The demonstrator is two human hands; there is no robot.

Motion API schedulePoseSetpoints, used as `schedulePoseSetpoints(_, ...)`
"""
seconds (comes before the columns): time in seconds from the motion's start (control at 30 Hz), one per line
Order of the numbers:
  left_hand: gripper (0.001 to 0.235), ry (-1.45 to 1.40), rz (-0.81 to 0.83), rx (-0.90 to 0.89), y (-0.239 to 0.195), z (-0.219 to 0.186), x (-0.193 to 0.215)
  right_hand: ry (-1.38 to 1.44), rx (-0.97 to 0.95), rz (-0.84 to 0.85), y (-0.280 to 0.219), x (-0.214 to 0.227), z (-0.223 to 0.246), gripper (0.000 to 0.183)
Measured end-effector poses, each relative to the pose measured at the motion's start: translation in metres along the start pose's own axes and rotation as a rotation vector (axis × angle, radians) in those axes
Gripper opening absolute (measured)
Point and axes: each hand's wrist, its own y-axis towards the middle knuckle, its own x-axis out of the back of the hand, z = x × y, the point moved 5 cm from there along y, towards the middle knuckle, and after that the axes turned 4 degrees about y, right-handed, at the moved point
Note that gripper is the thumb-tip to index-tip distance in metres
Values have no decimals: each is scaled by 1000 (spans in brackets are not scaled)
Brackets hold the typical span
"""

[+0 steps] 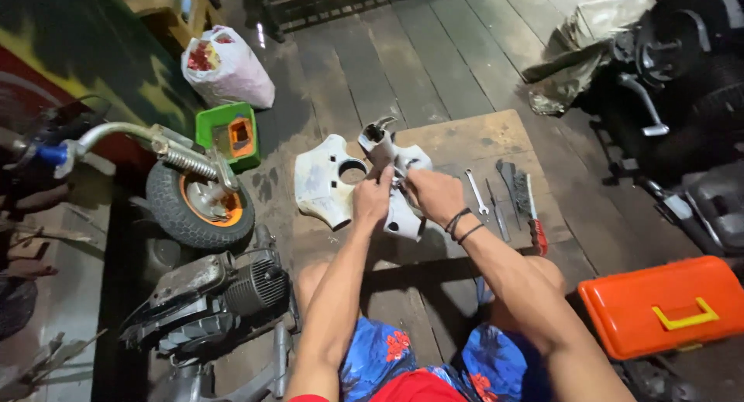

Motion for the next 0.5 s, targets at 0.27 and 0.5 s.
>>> schedulePoseSetpoints(0.27,84,26,21,-25,-4,-11,3,-13,-13,-73,-9,-7,-2,13)
schedulePoseSetpoints(0.5,88,36,-14,-53,-4,-9,-4,55,-39,-2,-8,0,-4,17)
